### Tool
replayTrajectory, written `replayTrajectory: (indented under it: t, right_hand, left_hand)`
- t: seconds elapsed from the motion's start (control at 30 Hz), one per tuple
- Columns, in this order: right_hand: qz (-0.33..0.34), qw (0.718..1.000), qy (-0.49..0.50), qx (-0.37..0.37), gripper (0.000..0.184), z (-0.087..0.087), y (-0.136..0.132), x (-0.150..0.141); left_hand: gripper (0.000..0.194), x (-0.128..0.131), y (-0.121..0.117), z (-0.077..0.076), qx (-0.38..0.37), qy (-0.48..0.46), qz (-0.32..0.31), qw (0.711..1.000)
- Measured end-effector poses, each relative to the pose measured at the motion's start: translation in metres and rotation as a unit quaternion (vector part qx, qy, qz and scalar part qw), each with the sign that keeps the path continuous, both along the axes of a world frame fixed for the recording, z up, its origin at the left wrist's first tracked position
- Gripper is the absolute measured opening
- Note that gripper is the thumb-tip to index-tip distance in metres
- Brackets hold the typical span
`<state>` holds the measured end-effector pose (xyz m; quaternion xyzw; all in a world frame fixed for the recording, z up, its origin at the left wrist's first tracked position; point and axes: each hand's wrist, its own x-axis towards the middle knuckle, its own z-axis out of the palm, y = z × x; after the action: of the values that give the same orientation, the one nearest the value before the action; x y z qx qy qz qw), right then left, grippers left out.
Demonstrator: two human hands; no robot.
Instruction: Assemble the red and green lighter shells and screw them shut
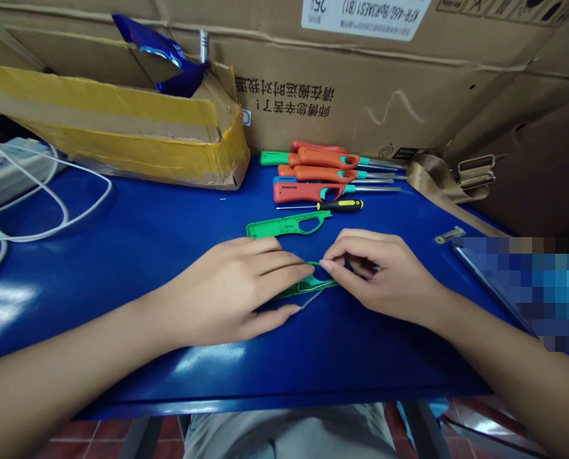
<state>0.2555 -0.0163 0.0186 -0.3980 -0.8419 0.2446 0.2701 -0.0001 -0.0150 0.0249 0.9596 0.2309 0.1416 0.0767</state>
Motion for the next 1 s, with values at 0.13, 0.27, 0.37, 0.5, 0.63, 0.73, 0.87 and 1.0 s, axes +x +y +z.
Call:
replayTrajectory:
  t: [0.13,0.27,0.37,0.5,0.63,0.73,0.87,1.0]
  right_hand:
    - [0.105,0.991,-0.086,0.006,0.010,0.007,0.000,0.010]
    - [0.154,0.971,-0.179,0.030,0.016,0.004,-0.004,0.011]
    - [0.146,0.969,-0.196,0.031,0.013,0.000,-0.005,0.007]
    - [0.108,0.984,-0.138,-0.014,0.006,0.002,-0.003,0.005]
    - [0.055,0.993,-0.103,-0.030,0.011,0.005,-0.001,0.007]
    - [0.055,0.991,-0.114,-0.044,0.015,0.006,0.000,0.007]
    - [0.050,0.989,-0.126,-0.054,0.014,0.007,0.000,0.007]
    - [0.053,0.990,-0.124,-0.051,0.013,0.006,0.000,0.008]
  left_hand:
    - [0.039,0.000,0.001,-0.003,0.016,0.009,-0.034,0.999]
    - [0.037,-0.002,0.004,-0.007,0.004,-0.001,-0.034,0.999]
    - [0.036,-0.004,0.006,-0.008,-0.010,-0.005,-0.028,1.000]
    - [0.038,-0.004,0.008,-0.009,-0.005,0.002,-0.046,0.999]
    - [0.037,-0.005,0.011,-0.007,0.018,0.046,-0.063,0.997]
    - [0.039,-0.008,0.012,-0.006,0.037,0.077,-0.062,0.994]
    - [0.038,-0.010,0.012,-0.007,0.055,0.072,-0.071,0.993]
    - [0.035,-0.008,0.013,-0.008,0.059,0.043,-0.079,0.994]
